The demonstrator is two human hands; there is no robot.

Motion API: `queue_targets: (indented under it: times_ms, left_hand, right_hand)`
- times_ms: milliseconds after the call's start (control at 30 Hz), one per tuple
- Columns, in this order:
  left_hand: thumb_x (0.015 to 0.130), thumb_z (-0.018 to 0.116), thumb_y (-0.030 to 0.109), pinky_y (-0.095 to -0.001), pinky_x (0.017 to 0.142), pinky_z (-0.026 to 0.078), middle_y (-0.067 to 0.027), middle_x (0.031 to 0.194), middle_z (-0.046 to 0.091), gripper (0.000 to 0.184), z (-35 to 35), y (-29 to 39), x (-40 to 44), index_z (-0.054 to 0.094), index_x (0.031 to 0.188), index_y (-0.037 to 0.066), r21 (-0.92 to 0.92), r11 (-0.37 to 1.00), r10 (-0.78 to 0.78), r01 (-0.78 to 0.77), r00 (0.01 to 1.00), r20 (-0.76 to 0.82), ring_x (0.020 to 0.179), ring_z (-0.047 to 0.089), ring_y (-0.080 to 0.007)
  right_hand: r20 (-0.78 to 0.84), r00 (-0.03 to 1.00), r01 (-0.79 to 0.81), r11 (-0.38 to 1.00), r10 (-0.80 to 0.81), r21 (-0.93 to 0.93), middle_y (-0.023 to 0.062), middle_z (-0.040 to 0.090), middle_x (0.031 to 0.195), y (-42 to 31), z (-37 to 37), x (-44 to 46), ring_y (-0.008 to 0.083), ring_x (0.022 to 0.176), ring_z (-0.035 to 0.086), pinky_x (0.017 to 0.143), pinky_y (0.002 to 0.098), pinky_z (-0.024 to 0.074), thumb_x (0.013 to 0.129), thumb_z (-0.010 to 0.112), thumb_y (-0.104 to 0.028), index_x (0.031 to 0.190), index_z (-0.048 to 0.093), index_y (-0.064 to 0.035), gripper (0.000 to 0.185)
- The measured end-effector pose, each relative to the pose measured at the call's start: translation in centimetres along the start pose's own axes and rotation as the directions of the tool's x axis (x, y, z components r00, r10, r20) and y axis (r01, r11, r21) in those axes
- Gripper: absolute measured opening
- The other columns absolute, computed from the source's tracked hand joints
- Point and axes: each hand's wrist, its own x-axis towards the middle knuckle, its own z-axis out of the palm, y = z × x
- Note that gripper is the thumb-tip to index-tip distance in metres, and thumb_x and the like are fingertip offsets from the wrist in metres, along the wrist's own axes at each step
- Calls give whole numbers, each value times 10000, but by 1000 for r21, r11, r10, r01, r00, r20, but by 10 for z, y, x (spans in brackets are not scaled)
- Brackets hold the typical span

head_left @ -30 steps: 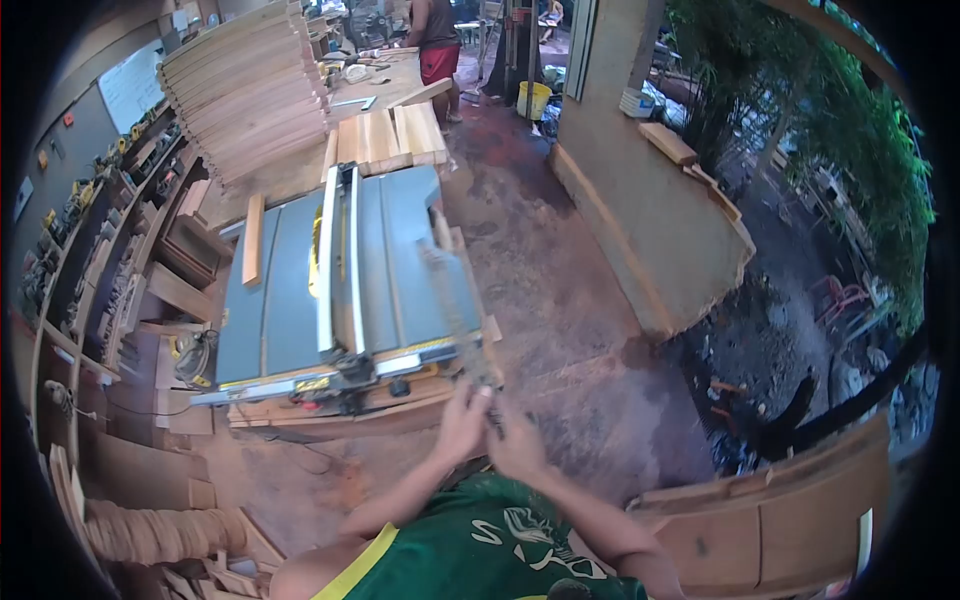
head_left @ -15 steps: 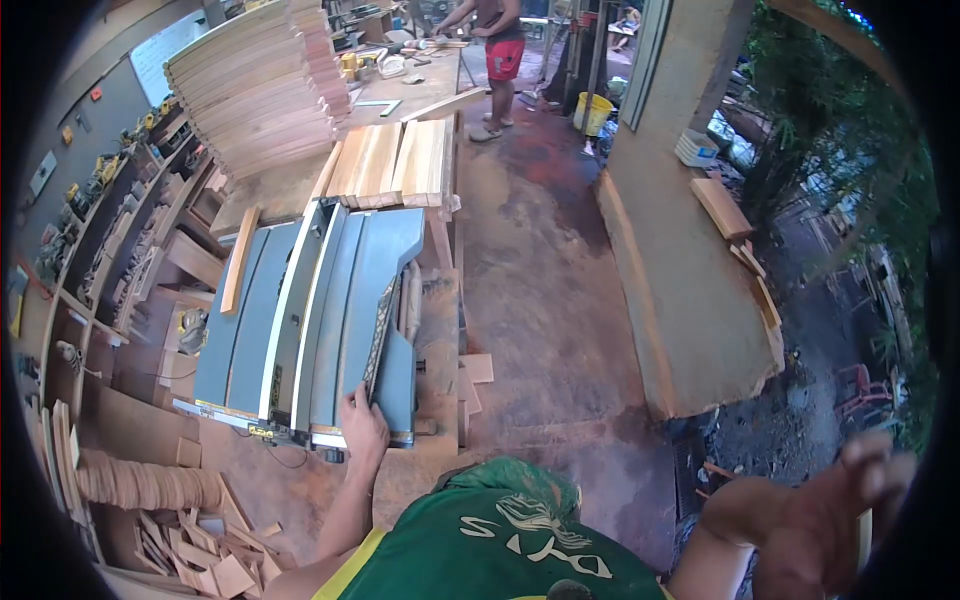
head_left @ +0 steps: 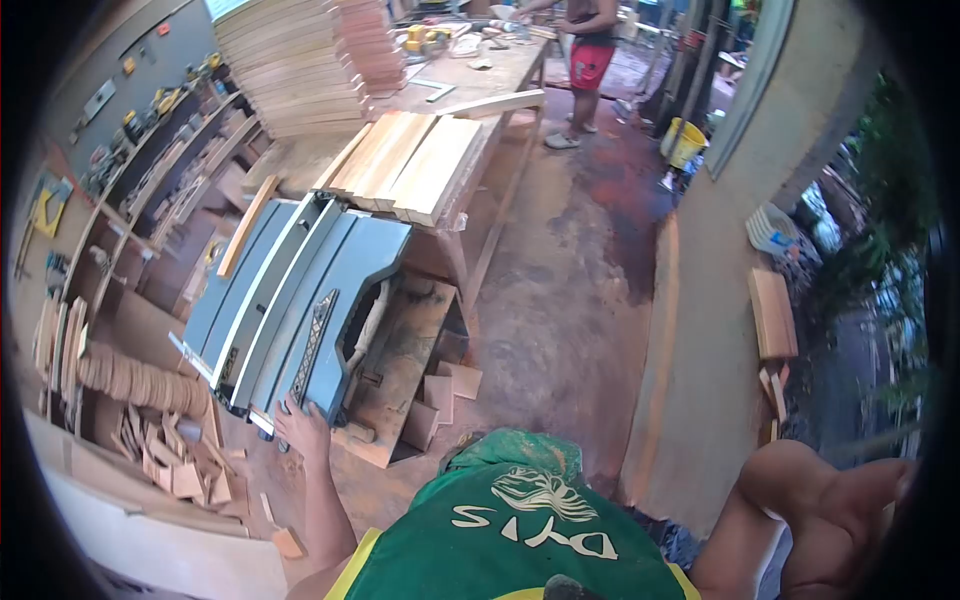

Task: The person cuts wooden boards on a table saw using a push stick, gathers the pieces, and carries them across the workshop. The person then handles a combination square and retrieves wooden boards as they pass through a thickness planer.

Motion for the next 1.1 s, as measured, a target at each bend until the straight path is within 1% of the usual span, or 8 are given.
queue_targets:
  times_ms: [100, 200, 300, 500, 667, 900, 1033, 1100]
  left_hand:
    - [841, 709, 194, -564, 1137, 262, -285, 1490, 344, 643, -9, 28, -11, 468, 1413, 28, 21, 997, -69, 70, 996, -60, 1388, 317, -456]
    - [831, 705, 151, -567, 1146, 248, -283, 1516, 315, 641, -23, 80, -23, 471, 1412, 21, -21, 997, -78, 76, 989, -129, 1406, 285, -461]
    - [829, 698, 113, -568, 1148, 239, -273, 1530, 304, 632, -17, 142, -22, 475, 1412, 19, -125, 991, -65, 40, 978, -199, 1411, 271, -461]
    - [850, 696, 100, -560, 1156, 196, -243, 1543, 310, 591, 35, 268, 10, 492, 1399, 22, -314, 949, -54, -29, 967, -251, 1421, 269, -428]
    - [852, 675, 68, -528, 1161, 189, -203, 1534, 344, 510, 37, 385, 89, 541, 1343, 32, -460, 888, -152, 15, 953, -262, 1416, 310, -373]
    - [838, 680, 62, -501, 1155, 230, -206, 1491, 413, 497, 33, 478, 148, 554, 1318, 23, -507, 846, 45, -165, 969, -241, 1387, 358, -375]
    - [820, 689, 52, -514, 1136, 277, -212, 1475, 428, 476, 44, 512, 140, 574, 1281, 34, -487, 872, -11, -54, 992, -129, 1346, 385, -391]
    - [804, 698, 41, -511, 1120, 308, -211, 1447, 443, 490, 56, 529, 137, 574, 1278, 37, -468, 883, -25, -28, 994, -108, 1329, 392, -395]
  right_hand:
    - [-8, 997, -81, 990, 82, 117, -5, 477, 974, 69, 9, -12, 165, 839, 491, 694, 340, 487, 1022, 551, -391, 1092, 532, -189, 214]
    - [-44, 994, 106, 988, -102, 114, -4, 486, 1038, 174, 50, -9, 168, 810, 488, 709, 325, 513, 1045, 488, -411, 1268, 529, -201, 309]
    - [-92, 976, 207, 968, -196, 142, 24, 506, 1130, 248, 60, -31, 202, 870, 416, 740, 392, 419, 1032, 473, -383, 1348, 531, -161, 390]
    - [-28, 997, 77, 937, -72, 340, 32, 477, 1132, 352, 134, -34, 206, 905, 410, 766, 402, 400, 1078, 387, -322, 1418, 497, -168, 389]
    - [-20, 998, 57, 923, -54, 381, -23, 508, 1153, 420, 211, 0, 167, 921, 431, 791, 385, 403, 1075, 420, -337, 1396, 527, -230, 355]
    - [-107, 991, 121, 883, -81, 454, -92, 547, 1143, 524, 267, 26, 168, 926, 422, 806, 358, 365, 1035, 506, -394, 1240, 660, -271, 284]
    - [-268, 946, 297, 823, -183, 484, 12, 501, 1076, 567, 326, 60, 175, 885, 524, 745, 317, 542, 1059, 430, -440, 1416, 469, -190, 437]
    - [-275, 952, 275, 760, -131, 589, 22, 506, 1087, 579, 349, 81, 174, 977, 520, 781, 343, 551, 1065, 409, -449, 1425, 459, -160, 464]
